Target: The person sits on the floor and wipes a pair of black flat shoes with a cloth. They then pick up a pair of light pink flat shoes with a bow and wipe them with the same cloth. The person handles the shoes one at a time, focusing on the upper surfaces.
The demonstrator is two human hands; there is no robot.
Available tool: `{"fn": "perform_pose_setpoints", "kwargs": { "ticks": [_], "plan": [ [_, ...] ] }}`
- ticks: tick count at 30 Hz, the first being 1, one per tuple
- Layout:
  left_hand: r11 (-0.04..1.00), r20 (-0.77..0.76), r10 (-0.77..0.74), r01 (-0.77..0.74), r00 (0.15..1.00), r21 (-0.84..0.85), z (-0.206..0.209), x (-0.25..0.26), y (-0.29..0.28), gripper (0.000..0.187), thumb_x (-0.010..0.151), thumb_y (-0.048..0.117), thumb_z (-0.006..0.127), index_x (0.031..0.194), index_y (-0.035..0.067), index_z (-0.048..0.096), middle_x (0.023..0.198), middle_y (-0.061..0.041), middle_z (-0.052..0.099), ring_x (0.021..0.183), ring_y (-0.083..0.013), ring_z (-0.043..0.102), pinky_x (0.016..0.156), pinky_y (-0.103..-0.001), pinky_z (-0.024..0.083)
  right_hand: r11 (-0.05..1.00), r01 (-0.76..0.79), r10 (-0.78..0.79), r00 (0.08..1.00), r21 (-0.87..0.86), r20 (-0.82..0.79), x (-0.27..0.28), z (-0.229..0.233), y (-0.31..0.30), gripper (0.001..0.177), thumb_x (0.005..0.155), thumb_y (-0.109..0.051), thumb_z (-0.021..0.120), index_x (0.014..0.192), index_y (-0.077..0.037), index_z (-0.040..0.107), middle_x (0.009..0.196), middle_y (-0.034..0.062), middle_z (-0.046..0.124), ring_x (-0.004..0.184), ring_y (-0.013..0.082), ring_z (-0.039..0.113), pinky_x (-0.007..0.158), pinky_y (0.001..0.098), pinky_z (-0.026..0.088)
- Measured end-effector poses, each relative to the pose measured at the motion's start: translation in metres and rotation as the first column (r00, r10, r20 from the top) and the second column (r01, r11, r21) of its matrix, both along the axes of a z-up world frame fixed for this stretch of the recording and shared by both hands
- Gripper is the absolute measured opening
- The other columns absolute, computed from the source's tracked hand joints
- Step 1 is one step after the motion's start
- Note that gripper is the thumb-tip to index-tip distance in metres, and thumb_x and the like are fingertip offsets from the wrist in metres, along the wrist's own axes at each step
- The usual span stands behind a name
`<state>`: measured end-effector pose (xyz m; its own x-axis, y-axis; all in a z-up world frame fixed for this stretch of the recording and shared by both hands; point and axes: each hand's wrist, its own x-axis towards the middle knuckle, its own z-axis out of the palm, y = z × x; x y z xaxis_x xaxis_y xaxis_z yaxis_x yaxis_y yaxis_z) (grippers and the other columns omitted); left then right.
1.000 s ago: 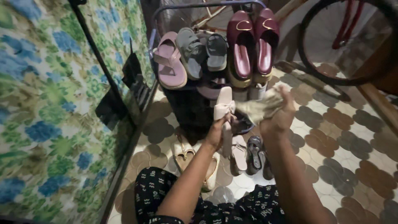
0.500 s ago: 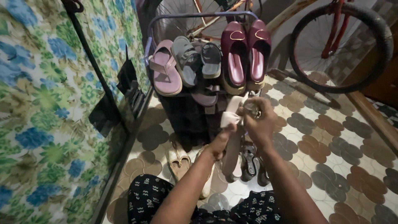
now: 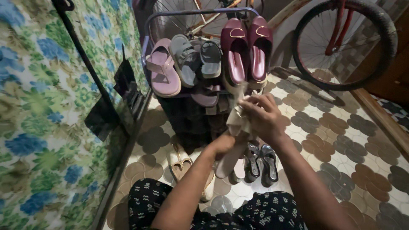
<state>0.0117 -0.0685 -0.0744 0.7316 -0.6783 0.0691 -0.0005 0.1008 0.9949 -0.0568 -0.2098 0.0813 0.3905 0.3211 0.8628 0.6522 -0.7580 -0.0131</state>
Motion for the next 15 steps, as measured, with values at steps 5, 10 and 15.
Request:
{"fn": "perform_pose_setpoints", "kwargs": {
  "ticks": [5,10,15],
  "plan": [
    [0.984,-0.19,-0.079,0.047,0.979,-0.171,0.015,-0.003,0.021,0.041,0.095,0.011,0.057,0.135,0.001,0.059,0.114,-0.015,0.071,0.087,-0.0302,0.072,0.075,-0.042,0.061,0.998,0.002,-0.003,1.0,-0.065,-0.012,-0.008,0.007,0.0,0.043,0.072,-0.001,0.084,0.111,-0.017,0.078,0.109,0.0075,0.064,0.095,0.0263,0.063,0.075,0.0361,0.056],
    [0.995,-0.296,-0.065,0.04,0.953,-0.089,0.02,-0.011,0.03,0.042,0.09,0.006,0.056,0.132,0.002,0.06,0.104,-0.018,0.072,0.078,-0.0294,0.074,0.066,-0.041,0.062,0.997,0.009,-0.015,0.998,-0.081,-0.067,-0.011,0.002,-0.01,0.041,0.068,-0.002,0.083,0.106,-0.013,0.076,0.11,0.0074,0.066,0.097,0.0254,0.065,0.074,0.0364,0.056],
    [0.997,-0.206,-0.075,0.067,0.976,-0.044,0.031,-0.022,0.014,0.035,0.095,0.013,0.065,0.128,0.002,0.061,0.101,-0.015,0.071,0.075,-0.0268,0.071,0.058,-0.041,0.058,0.997,-0.012,0.011,1.0,-0.074,-0.003,-0.002,-0.001,0.0,0.039,0.073,0.002,0.085,0.109,-0.011,0.078,0.107,0.0087,0.064,0.097,0.0266,0.064,0.076,0.0352,0.057]
  ]
}}
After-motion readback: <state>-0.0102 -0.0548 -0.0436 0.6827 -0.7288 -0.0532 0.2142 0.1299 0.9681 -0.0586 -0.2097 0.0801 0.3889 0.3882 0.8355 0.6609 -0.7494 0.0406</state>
